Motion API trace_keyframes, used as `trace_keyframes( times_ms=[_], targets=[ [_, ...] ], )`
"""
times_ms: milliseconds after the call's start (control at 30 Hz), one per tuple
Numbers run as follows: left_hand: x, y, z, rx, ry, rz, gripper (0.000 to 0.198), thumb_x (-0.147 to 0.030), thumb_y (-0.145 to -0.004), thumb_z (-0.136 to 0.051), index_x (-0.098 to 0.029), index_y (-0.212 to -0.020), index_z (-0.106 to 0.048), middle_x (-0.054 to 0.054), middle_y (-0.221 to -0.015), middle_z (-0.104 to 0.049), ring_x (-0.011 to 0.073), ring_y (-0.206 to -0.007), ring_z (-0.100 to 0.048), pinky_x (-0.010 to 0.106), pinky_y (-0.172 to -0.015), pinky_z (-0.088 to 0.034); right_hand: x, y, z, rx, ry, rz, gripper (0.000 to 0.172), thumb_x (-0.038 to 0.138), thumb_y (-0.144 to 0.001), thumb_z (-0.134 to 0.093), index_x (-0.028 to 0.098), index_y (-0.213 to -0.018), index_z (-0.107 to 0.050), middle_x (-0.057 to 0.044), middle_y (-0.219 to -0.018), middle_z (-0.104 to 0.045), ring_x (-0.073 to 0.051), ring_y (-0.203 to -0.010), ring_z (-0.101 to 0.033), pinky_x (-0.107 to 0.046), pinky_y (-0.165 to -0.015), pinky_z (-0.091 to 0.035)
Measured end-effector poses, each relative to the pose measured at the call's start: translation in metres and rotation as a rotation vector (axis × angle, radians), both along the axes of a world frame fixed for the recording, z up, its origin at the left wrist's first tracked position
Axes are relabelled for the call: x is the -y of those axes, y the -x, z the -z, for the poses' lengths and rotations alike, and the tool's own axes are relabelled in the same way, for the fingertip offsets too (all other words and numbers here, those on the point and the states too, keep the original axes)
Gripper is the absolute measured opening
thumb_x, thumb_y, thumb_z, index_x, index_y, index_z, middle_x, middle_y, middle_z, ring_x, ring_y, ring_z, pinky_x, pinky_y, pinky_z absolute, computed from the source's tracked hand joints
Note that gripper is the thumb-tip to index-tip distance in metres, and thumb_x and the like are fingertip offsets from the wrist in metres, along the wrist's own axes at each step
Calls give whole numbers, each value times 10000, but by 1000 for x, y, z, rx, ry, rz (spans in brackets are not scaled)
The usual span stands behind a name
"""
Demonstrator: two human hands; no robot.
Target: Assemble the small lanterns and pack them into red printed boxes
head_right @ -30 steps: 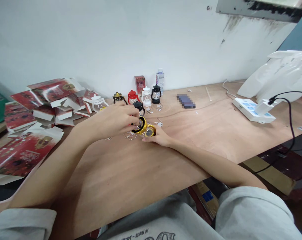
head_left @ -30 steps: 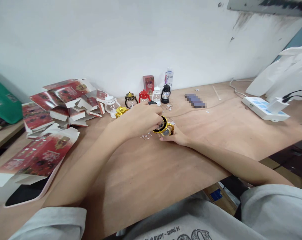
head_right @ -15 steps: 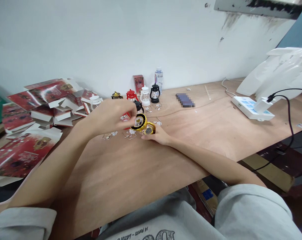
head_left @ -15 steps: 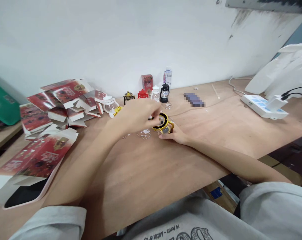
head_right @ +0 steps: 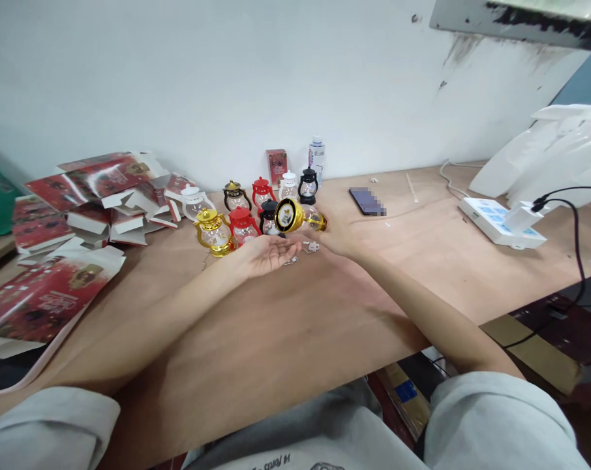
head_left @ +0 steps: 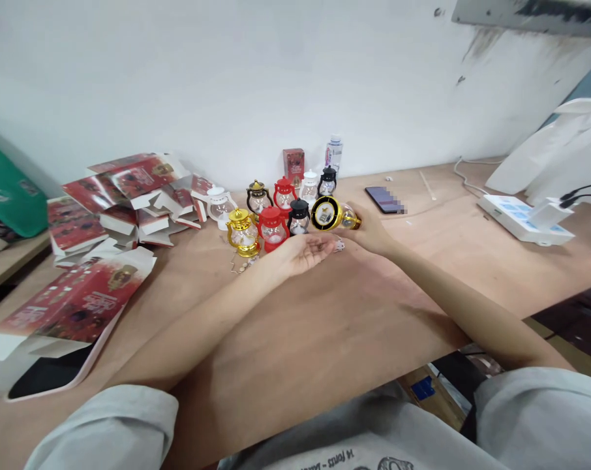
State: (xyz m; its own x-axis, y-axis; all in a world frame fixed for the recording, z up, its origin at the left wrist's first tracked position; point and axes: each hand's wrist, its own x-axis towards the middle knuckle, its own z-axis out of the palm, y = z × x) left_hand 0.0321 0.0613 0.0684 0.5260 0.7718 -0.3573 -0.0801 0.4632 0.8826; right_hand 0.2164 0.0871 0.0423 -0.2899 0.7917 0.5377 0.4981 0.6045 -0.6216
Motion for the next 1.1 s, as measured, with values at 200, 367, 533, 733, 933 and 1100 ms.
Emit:
trace_keyframes(
  times_ms=[200, 367, 533, 733, 933, 1100],
  targets=[
    [-2, -4, 1, 183, 229, -245, 313, -59, -912, -210, -70, -1007, -508, 103, -823, -626, 143, -753, -684, 204, -652, -592, -4, -5, -36, 765, -527, 225, 183, 175, -842, -479, 190, -1000, -569, -83, -1028, -623, -194, -779, -532, -292, -565, -256],
    [-6, -7, 10, 100, 175, -260, 306, -38, -920, -194, -106, -919, -493, 66, -784, -602, 104, -685, -666, 181, -612, -577, -10, -5, -47, 1016, -762, 228, 305, 77, -907, -314, 217, -1012, -564, -63, -1107, -620, -190, -855, -518, -309, -632, -278],
    [-16, -23, 16, -178, 5, -163, 295, -47, -898, -297, -159, -640, -389, -68, -514, -341, 18, -331, -314, 108, -322, -289, -18, -25, -47, 902, -665, 369, 287, 98, -886, -353, 214, -1052, -556, -83, -1079, -614, -207, -857, -531, -310, -624, -296],
    [-55, -54, 17, -604, -531, -68, 287, -174, -858, -507, -165, -589, -407, -34, -525, -409, 90, -523, -495, 176, -487, -391, -44, -74, -16, 462, -256, 430, 233, 255, -740, -595, 174, -955, -557, -74, -927, -609, -209, -751, -540, -290, -592, -352],
    [-70, -72, 36, -1058, -956, 134, 181, -264, -875, -573, -102, -946, -607, 78, -1008, -627, 193, -963, -599, 389, -847, -499, -65, -97, 27, -63, -64, 236, 446, 477, -713, -654, 181, -1027, -542, -52, -946, -610, -225, -883, -565, -351, -772, -455],
    [-65, -79, 49, -1309, -1116, 267, 304, -334, -899, -545, -127, -1120, -570, 89, -1116, -604, 197, -984, -604, 413, -851, -518, -62, -93, 40, -66, -92, 198, 352, 463, -708, -661, 201, -928, -577, -66, -944, -605, -235, -916, -554, -391, -854, -443]
  ],
)
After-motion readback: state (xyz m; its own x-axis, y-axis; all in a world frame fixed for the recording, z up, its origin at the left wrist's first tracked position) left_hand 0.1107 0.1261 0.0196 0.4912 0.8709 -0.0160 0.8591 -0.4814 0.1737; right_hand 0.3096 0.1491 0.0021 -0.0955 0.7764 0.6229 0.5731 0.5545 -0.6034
